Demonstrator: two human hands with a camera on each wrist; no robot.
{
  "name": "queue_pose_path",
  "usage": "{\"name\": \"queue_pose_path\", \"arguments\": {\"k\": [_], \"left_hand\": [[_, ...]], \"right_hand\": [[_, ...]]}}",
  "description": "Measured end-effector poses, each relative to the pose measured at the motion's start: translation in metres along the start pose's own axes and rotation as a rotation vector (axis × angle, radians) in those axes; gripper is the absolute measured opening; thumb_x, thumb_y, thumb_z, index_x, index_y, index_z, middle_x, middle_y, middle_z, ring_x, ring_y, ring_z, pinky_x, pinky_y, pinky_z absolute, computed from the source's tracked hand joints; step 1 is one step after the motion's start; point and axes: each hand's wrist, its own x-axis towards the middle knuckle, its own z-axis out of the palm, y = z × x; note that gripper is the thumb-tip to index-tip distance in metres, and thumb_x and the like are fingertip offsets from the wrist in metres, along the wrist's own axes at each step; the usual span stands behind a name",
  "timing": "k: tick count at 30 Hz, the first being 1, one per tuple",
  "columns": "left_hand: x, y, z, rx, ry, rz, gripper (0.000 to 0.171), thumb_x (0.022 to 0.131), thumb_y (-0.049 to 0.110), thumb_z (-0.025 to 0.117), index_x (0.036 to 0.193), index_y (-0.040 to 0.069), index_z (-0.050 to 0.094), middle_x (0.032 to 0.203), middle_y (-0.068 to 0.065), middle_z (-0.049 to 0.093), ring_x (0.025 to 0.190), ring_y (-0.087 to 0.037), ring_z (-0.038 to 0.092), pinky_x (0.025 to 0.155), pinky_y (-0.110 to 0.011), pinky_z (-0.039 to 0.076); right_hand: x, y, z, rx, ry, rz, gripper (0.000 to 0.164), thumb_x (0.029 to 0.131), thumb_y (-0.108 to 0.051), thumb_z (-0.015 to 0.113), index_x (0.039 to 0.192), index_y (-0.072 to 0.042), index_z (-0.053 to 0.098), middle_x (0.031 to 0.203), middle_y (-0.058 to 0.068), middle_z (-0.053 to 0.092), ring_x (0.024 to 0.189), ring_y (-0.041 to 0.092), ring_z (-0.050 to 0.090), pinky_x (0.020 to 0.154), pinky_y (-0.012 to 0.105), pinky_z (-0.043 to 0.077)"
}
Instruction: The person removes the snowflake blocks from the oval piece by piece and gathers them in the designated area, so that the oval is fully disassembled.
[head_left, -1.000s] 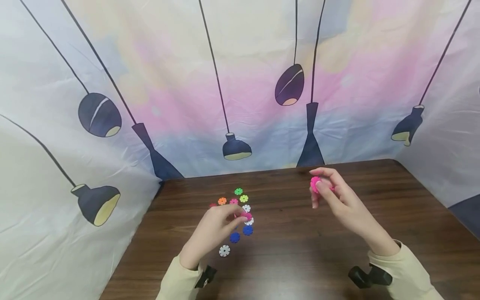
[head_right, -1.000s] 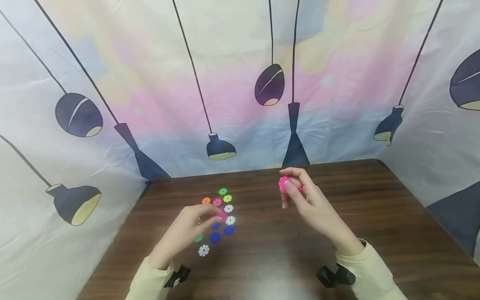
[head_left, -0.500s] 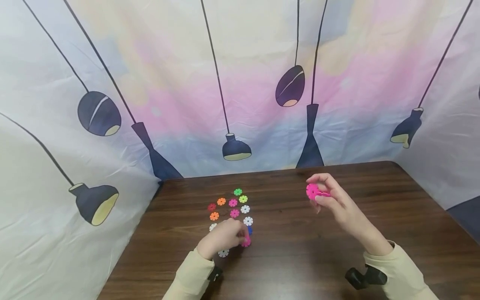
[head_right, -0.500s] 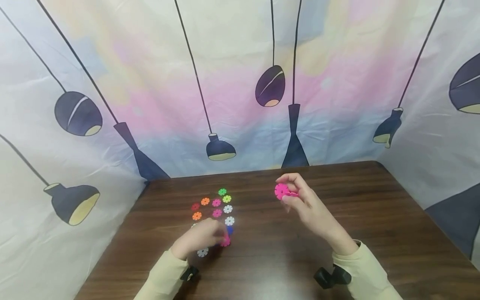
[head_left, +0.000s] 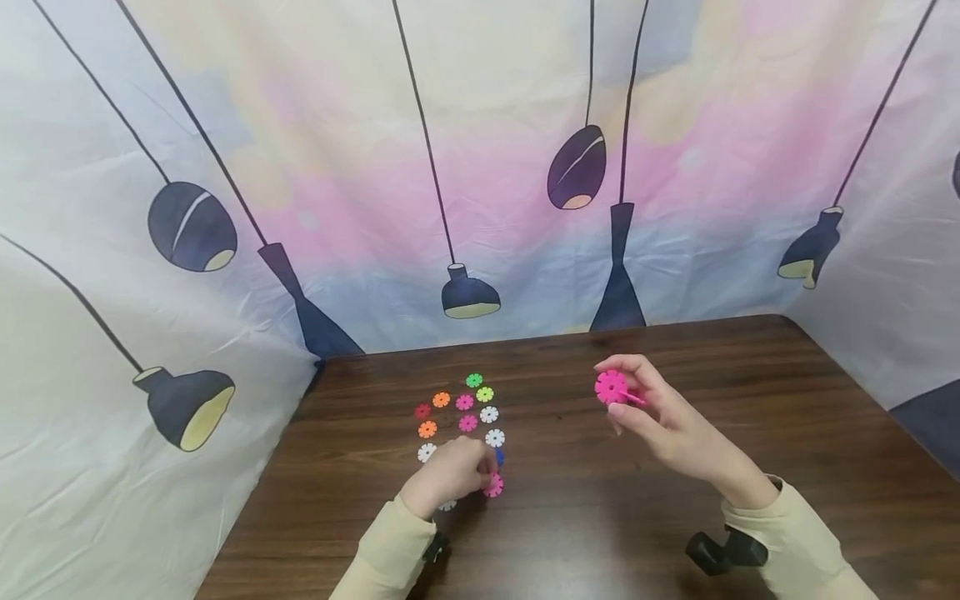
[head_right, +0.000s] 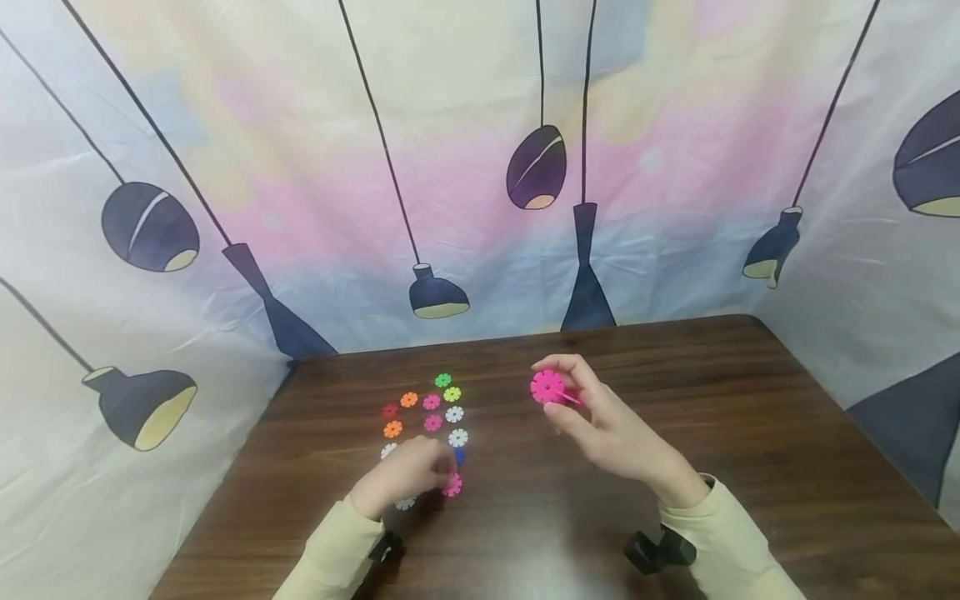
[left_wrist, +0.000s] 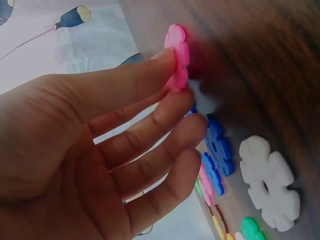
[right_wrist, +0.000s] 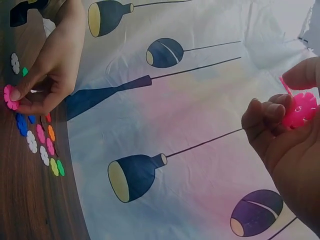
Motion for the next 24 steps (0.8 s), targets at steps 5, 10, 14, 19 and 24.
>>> {"name": "queue_pose_path", "arguments": {"k": [5, 10, 14, 19, 24], "left_hand": [[-0.001, 0.0, 0.003, -0.001, 0.0, -0.022, 0.008, 0.085, 0.006, 0.077, 0.082, 0.012, 0.072, 0.067, 0.008, 0.057, 0.059, -0.009, 0.05, 0.056, -0.027, 0.045], [0.0, -0.001, 0.003, 0.025, 0.022, 0.003, 0.009, 0.085, 0.007, 0.078, 0.082, 0.012, 0.072, 0.066, 0.01, 0.056, 0.057, -0.008, 0.05, 0.054, -0.026, 0.044], [0.001, 0.0, -0.006, 0.03, 0.057, 0.029, 0.009, 0.085, 0.013, 0.081, 0.084, 0.014, 0.072, 0.066, 0.011, 0.057, 0.058, -0.006, 0.051, 0.054, -0.025, 0.045], [0.0, 0.01, -0.027, -0.053, 0.195, 0.081, 0.009, 0.088, 0.019, 0.08, 0.092, 0.016, 0.072, 0.075, 0.012, 0.063, 0.063, -0.003, 0.054, 0.055, -0.023, 0.046], [-0.004, 0.034, -0.051, -0.152, 0.438, 0.224, 0.008, 0.091, 0.021, 0.078, 0.096, 0.019, 0.072, 0.086, 0.014, 0.065, 0.073, -0.002, 0.057, 0.066, -0.025, 0.053]], "right_hand": [[0.002, 0.004, 0.002, 0.002, -0.033, -0.034, 0.049, 0.095, 0.02, 0.048, 0.138, 0.001, 0.035, 0.091, 0.007, 0.052, 0.072, 0.021, 0.054, 0.063, 0.03, 0.049], [0.005, 0.006, 0.003, -0.053, 0.021, -0.002, 0.049, 0.096, 0.017, 0.052, 0.14, -0.002, 0.04, 0.097, 0.004, 0.056, 0.072, 0.017, 0.058, 0.062, 0.027, 0.052], [0.007, 0.007, 0.004, -0.077, 0.093, 0.053, 0.049, 0.097, 0.012, 0.055, 0.142, -0.004, 0.045, 0.103, 0.005, 0.064, 0.08, 0.015, 0.066, 0.07, 0.027, 0.057], [0.007, 0.009, 0.004, -0.046, 0.094, 0.091, 0.049, 0.097, 0.01, 0.057, 0.144, -0.002, 0.047, 0.118, 0.018, 0.07, 0.093, 0.017, 0.072, 0.083, 0.028, 0.057], [0.006, 0.011, 0.005, -0.153, 0.087, 0.145, 0.04, 0.096, 0.001, 0.065, 0.135, -0.005, 0.058, 0.112, 0.01, 0.074, 0.092, 0.011, 0.072, 0.074, 0.023, 0.056]]}}
